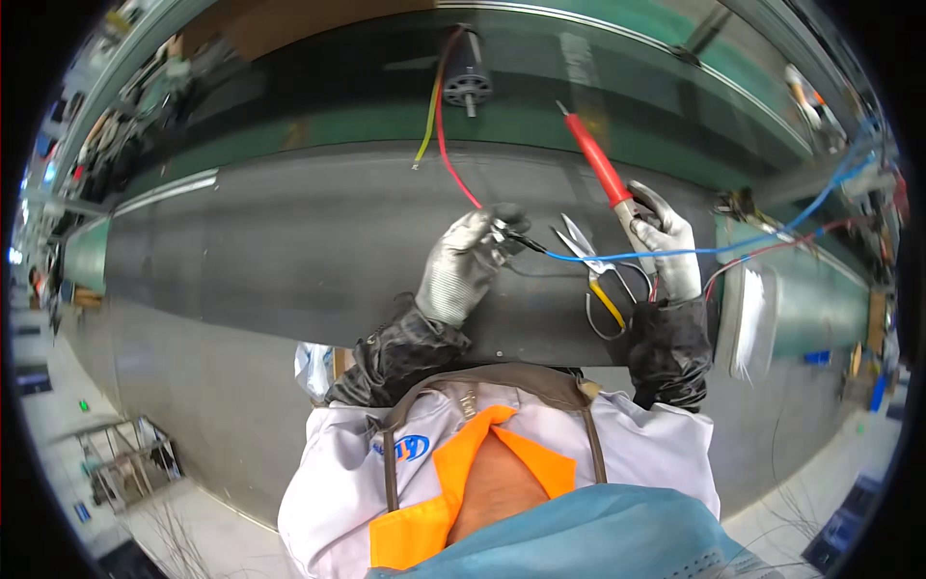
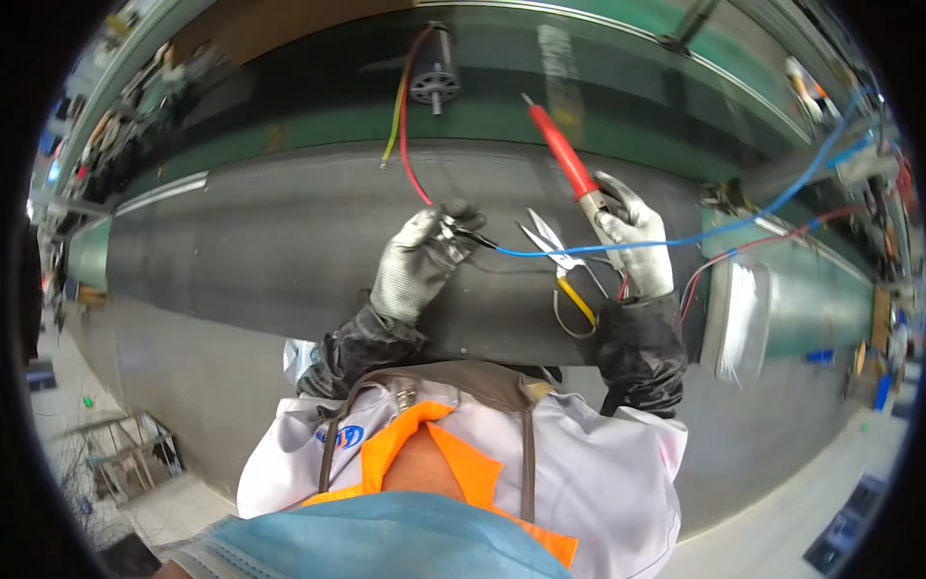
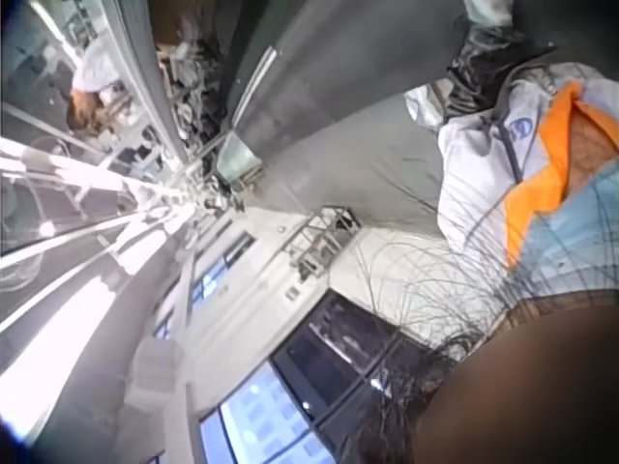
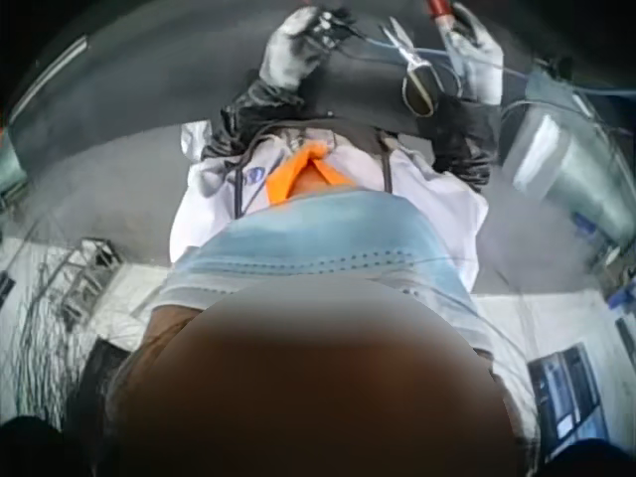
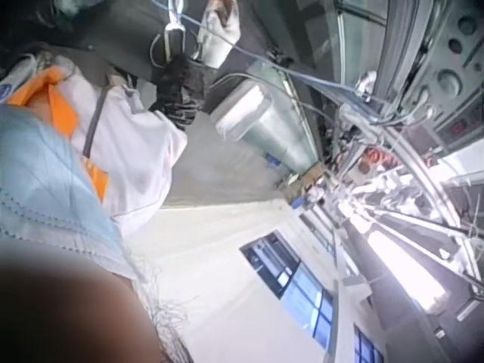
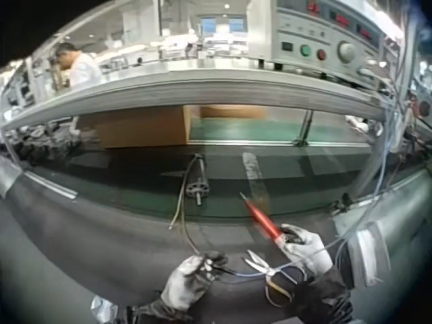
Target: Assembling and wiring small electric motors on an industrial assembly line.
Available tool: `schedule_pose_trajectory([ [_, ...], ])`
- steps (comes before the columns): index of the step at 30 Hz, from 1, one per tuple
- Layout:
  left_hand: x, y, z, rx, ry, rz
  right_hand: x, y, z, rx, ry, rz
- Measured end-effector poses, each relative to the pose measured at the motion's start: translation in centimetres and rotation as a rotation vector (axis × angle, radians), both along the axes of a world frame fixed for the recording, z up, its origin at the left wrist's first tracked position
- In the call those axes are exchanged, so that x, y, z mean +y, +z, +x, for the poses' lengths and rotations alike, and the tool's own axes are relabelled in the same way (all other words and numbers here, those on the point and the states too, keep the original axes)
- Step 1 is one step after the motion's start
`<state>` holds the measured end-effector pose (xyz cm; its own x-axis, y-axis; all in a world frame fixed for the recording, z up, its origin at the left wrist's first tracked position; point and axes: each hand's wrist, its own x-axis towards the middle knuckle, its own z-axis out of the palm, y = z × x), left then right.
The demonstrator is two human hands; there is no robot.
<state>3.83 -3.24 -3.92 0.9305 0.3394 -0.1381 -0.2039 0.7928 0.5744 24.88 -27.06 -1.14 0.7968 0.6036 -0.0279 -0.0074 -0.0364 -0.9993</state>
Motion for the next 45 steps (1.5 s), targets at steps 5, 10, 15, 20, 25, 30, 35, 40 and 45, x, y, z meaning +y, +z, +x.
schedule_pose_trajectory([
  [5,0.3,0.5,-0.3,0.007,0.049,0.055,6.5,0.5,4.9,0.139,0.375,-0.013],
  [10,0.5,0.8,-0.4,-0.016,0.066,0.041,10.1,-1.5,6.5,0.193,0.464,0.102],
  [15,0.6,-0.2,0.2,-0.041,-0.01,0.03,10.9,-0.9,5.4,-0.167,0.448,-0.096],
  [20,0.7,-1.5,0.1,-0.074,-0.054,-0.052,11.7,-2.0,4.9,-0.823,0.322,-0.197],
  [25,1.1,-1.8,0.1,-0.001,-0.028,-0.135,7.5,-2.9,5.0,-0.894,0.148,-0.339],
  [30,1.0,-1.1,0.3,0.046,0.001,-0.108,-1.7,-1.8,3.9,-0.991,-0.252,-0.391],
  [35,0.3,-1.0,2.2,0.056,-0.063,-0.101,-9.9,-2.1,0.9,-0.974,-0.493,-1.004],
  [40,-0.9,0.1,3.8,0.097,-0.053,0.009,-5.1,1.7,-4.4,-0.635,-0.107,-0.385],
  [45,2.2,-2.4,2.6,0.438,0.121,0.868,4.1,1.2,-9.5,0.351,0.641,0.189],
])
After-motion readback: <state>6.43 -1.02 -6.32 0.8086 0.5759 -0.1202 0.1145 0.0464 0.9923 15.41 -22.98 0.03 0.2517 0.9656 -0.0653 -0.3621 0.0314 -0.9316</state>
